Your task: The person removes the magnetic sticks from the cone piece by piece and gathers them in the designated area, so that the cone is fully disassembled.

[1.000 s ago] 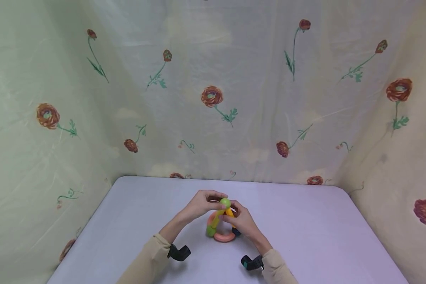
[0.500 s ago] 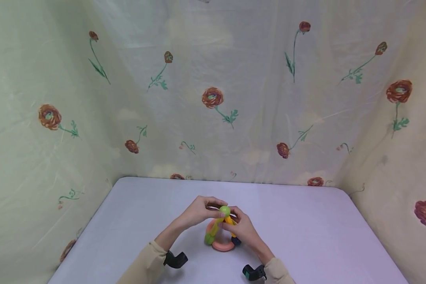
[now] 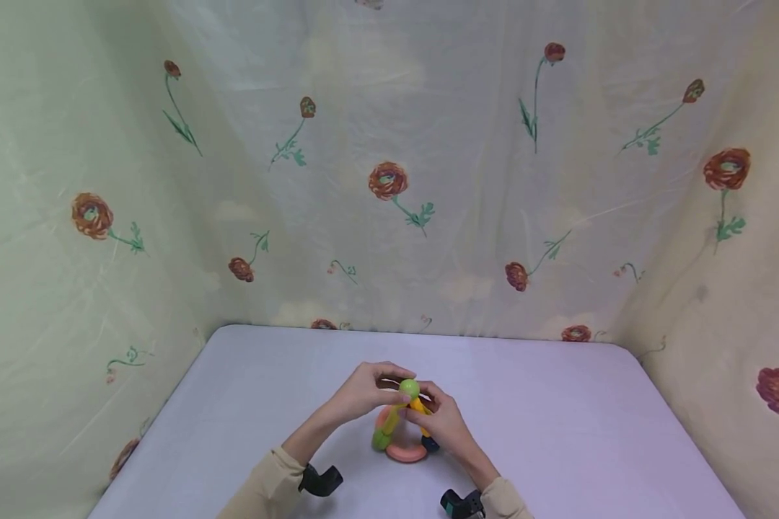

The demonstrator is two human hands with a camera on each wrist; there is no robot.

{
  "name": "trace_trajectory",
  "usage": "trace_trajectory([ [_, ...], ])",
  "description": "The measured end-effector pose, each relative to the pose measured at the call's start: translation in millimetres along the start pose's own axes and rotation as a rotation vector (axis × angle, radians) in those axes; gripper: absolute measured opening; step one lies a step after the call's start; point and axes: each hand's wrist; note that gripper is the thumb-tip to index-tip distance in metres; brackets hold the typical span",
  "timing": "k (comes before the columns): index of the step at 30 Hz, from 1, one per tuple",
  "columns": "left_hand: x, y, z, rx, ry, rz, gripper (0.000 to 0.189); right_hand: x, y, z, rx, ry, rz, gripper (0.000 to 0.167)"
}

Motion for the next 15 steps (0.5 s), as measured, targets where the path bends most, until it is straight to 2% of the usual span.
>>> trace_trajectory([
  [6,-4.2,0.5,3.8,-0.009,-0.055,0.026,0.033,-1.0,-0.2,0.9,0.015,0.014,0.020,0.038],
  [15,-8.9,2.6,9.3,0.006,-0.046,0.049,0.032,-3.4,0.0,0.4,0.016,0.052,0.043,0.039],
])
Point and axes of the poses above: each hand's wrist, its own y-axis away from the middle knuckle, its own x-axis out of the back of the hand, z = x × y, and after that the axes turned 15 degrees about -z, right-handed
